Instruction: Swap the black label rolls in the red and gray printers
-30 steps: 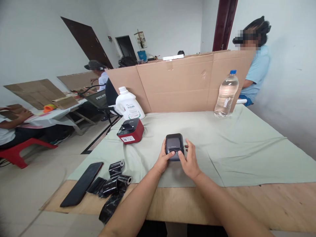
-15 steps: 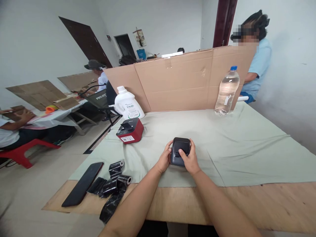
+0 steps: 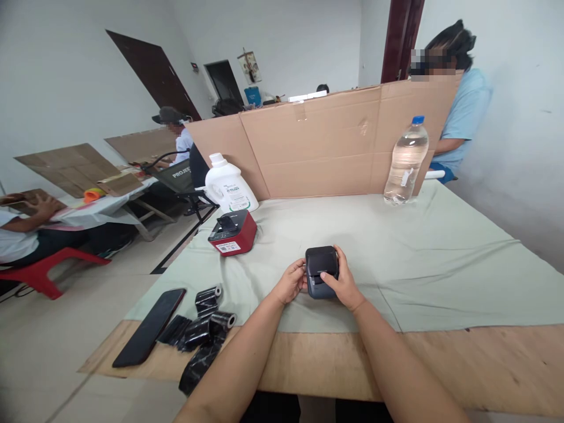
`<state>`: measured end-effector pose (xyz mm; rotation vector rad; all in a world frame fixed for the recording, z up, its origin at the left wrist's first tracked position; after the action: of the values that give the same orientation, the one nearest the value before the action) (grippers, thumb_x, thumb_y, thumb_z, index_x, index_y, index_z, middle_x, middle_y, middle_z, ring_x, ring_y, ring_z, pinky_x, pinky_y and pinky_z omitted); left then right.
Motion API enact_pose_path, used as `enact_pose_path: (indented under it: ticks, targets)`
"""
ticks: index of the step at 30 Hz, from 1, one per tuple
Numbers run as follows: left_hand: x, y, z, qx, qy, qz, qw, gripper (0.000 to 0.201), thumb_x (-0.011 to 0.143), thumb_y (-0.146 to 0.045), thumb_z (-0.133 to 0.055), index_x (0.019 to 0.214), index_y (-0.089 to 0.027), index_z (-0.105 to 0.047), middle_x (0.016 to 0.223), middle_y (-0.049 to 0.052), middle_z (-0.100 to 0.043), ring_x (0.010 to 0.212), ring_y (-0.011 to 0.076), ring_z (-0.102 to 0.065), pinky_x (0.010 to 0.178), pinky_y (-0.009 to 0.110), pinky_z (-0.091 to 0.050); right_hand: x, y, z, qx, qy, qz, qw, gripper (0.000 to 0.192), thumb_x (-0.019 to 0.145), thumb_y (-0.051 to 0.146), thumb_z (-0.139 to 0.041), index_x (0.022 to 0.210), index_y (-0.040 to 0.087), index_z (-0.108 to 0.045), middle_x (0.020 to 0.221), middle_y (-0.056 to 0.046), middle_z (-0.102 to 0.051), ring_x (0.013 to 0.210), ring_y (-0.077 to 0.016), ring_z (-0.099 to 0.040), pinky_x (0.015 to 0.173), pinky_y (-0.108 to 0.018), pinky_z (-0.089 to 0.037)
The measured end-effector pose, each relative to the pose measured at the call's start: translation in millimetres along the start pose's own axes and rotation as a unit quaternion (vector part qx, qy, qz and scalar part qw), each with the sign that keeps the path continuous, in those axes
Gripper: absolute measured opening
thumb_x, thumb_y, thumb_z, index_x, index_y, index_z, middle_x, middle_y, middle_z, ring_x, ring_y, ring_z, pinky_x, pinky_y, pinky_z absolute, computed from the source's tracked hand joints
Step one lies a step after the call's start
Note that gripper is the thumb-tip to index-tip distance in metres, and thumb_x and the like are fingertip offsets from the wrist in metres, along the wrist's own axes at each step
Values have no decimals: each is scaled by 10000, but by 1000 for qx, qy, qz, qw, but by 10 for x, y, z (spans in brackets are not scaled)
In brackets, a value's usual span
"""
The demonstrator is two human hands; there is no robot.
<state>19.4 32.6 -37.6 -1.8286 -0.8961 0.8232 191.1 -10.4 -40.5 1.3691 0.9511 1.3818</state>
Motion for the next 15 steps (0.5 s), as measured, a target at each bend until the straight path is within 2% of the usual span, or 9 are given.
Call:
enact_pose_path:
  ticks: [4,6,8,10,12,15]
  targets:
    - [9,-13,-13,-7,-15,3,1000,520,670,-506,-728,1015,-167,-537,691,-5,-653,505,127,-633,480,236,-524,13,23,50,60,51,-17,997,835,749,385,-599,1487,245,-234,1476,-83,-416,1331,-256,-426,1115,-451,-324]
    - [7,-23,-13,-11,-20,7,1000,525,656,-495,-736,1014,-164,-540,676,-11,-641,493,121,-621,468,232,-519,24,51,64,77,40,-35,996,780,751,389,-592,1458,243,-298,1390,-84,-511,1250,-256,-505,1055,-443,-394]
    - [0,-30,-12,-10,-25,11,1000,496,660,-474,-730,1000,-163,-545,653,-20,-622,478,107,-604,457,211,-502,37,86,72,75,10,-51,996,694,763,436,-603,1392,236,-389,1219,-83,-623,1099,-250,-592,951,-423,-468]
    - [-14,-30,-12,2,-22,19,1000,460,672,-450,-714,993,-164,-550,632,-32,-601,464,90,-585,453,188,-482,54,115,84,58,-38,-62,996,551,784,528,-588,1237,224,-513,1020,-65,-678,938,-233,-625,832,-382,-505]
    - [-35,-22,-19,25,-9,33,999,461,673,-433,-711,1015,-168,-552,630,-42,-592,463,79,-576,462,177,-471,71,125,108,29,-94,-68,993,460,795,620,-545,1000,210,-583,850,-39,-666,803,-207,-605,731,-332,-497]
    - [-74,-10,-39,59,22,50,997,490,685,-429,-706,1075,-180,-543,671,-36,-608,500,83,-593,487,176,-465,93,101,149,-22,-146,-74,986,489,777,699,-515,709,214,-517,654,15,-559,641,-159,-515,611,-276,-432]
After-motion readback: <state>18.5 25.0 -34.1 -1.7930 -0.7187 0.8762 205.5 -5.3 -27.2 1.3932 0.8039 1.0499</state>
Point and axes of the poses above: each hand's wrist, its own x-axis towards the middle knuckle, its own z-axis out of the back of the hand, y = z × x, the point moved 1 cm from there along x, towards the middle knuckle
